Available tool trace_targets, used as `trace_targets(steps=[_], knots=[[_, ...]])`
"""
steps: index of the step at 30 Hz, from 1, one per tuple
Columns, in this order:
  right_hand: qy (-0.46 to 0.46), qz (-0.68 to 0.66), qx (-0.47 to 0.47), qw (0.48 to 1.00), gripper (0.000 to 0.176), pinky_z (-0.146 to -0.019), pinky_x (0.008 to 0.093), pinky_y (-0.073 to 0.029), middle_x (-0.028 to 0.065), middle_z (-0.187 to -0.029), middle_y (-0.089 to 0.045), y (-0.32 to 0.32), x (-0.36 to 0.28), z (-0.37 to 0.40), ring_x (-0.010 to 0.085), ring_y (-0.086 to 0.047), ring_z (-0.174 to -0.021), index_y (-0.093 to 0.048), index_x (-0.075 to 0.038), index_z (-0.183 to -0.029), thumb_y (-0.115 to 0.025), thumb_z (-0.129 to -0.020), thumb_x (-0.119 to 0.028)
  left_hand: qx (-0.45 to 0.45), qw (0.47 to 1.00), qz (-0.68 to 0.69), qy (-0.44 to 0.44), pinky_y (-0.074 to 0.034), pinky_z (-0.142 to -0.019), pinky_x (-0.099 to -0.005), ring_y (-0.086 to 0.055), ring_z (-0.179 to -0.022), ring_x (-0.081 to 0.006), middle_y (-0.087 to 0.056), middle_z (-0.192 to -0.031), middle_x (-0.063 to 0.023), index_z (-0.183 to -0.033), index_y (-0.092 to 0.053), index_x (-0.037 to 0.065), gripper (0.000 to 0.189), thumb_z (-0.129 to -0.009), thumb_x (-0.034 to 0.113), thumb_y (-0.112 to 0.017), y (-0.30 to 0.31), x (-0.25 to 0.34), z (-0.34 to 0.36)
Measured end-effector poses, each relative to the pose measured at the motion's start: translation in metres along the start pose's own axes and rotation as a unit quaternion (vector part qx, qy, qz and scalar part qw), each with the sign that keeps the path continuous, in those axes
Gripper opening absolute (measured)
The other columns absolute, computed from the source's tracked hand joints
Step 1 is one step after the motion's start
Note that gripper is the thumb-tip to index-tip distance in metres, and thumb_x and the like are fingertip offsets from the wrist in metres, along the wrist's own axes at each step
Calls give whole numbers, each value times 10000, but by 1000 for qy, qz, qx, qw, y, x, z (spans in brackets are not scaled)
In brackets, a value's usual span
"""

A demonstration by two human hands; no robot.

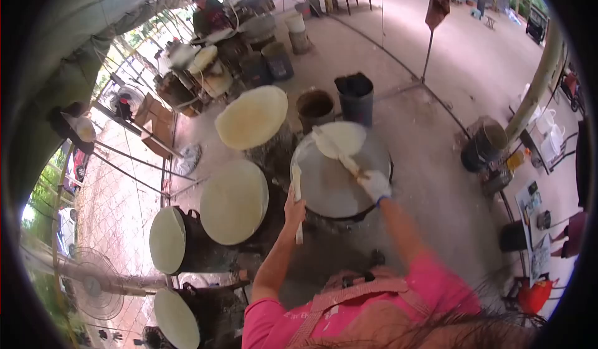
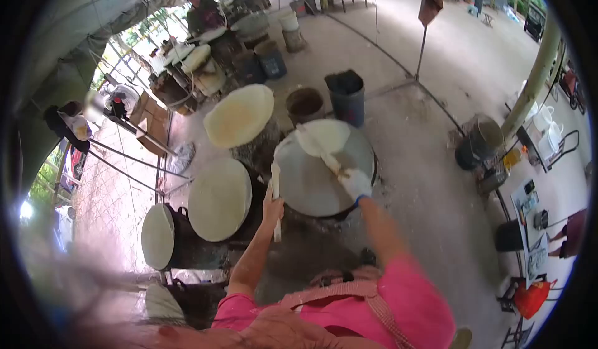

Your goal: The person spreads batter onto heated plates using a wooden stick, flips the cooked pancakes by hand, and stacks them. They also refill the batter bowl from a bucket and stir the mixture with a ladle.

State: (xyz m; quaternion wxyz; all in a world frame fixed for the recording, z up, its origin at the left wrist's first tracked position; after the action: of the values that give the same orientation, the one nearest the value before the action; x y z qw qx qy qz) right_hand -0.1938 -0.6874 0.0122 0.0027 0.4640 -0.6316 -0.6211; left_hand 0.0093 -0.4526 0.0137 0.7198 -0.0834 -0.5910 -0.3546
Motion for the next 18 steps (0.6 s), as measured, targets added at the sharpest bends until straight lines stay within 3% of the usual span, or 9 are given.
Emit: trace_targets(steps=[2,3,5,6,7,9,12,15,18], knots=[[-20,22,-45,999,294,-675,363,-498,154,-816,-660,41,6,-2,281,-647,-759,-680,-60,-929,-577,-746,-267,-29,995,-16,97,-471,-683,-307,-569,-748,-217,-573,-941,-119,-1366,-322,116,633,-757,58,-485,19,-49,49],[-30,15,-39,999,294,-675,363,-498,154,-816,-660,37,24,5,281,-647,-759,-680,-60,-929,-577,-746,-267,-10,995,-55,-81,-421,-575,-288,-510,-635,-173,-526,-816,-82,-1365,-317,118,641,-751,45,-487,28,-49,51],[-185,-208,-35,960,276,-647,322,-503,106,-745,-667,27,87,25,178,-633,-666,-685,-101,-956,-607,-728,-236,111,873,-185,-437,-322,-357,-248,-394,-407,-83,-431,-566,-8,-1361,-307,124,658,-738,20,-491,48,-53,90],[-308,-289,-41,906,307,-666,315,-495,85,-754,-668,31,45,50,183,-625,-702,-672,-87,-1002,-614,-735,-226,53,983,13,-176,-328,-362,-247,-408,-418,-88,-438,-576,-10,-1352,-310,109,645,-740,19,-494,61,-83,89],[-249,-331,3,910,329,-683,308,-487,77,-768,-667,6,30,53,186,-616,-724,-669,-82,-1017,-633,-729,-238,-9,973,203,111,-333,-367,-247,-422,-428,-92,-446,-586,-11,-1343,-312,95,632,-743,19,-497,49,-126,100],[-239,-412,-4,879,310,-712,308,-479,102,-804,-671,-27,16,54,193,-619,-767,-690,-83,-963,-648,-712,-259,-13,979,177,105,-326,-362,-244,-416,-421,-91,-437,-581,-6,-1331,-327,93,616,-745,19,-500,49,-125,103],[-110,-226,-89,964,340,-621,307,-481,96,-680,-628,20,-17,32,193,-596,-642,-679,-85,-993,-648,-709,-269,-3,989,118,83,-319,-357,-243,-410,-413,-92,-428,-575,-1,-1320,-343,86,598,-748,24,-504,54,-123,99],[-205,-323,-106,918,343,-482,302,-443,67,-593,-570,44,14,35,160,-543,-504,-676,-74,-992,-656,-703,-258,-1,995,79,69,-329,-365,-250,-423,-429,-98,-442,-581,-14,-1338,-340,101,614,-749,44,-504,59,-123,90],[-287,-439,-110,844,333,-409,280,-381,39,-574,-547,-20,21,59,131,-498,-450,-661,-6,-964,-675,-698,-206,-17,996,50,75,-333,-356,-261,-420,-401,-118,-440,-558,-29,-1372,-311,152,656,-751,68,-504,54,-135,83]])
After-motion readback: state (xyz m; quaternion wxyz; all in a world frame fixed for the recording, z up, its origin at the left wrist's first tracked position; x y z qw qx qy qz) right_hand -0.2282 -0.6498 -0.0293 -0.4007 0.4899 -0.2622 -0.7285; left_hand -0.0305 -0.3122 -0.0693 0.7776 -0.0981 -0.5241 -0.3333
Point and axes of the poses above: each hand's wrist, its own z-axis away from the middle knuckle, its own y-axis out of the back of the hand, x = y × z, the point moved 9 cm from there along -z, towards the middle knuckle
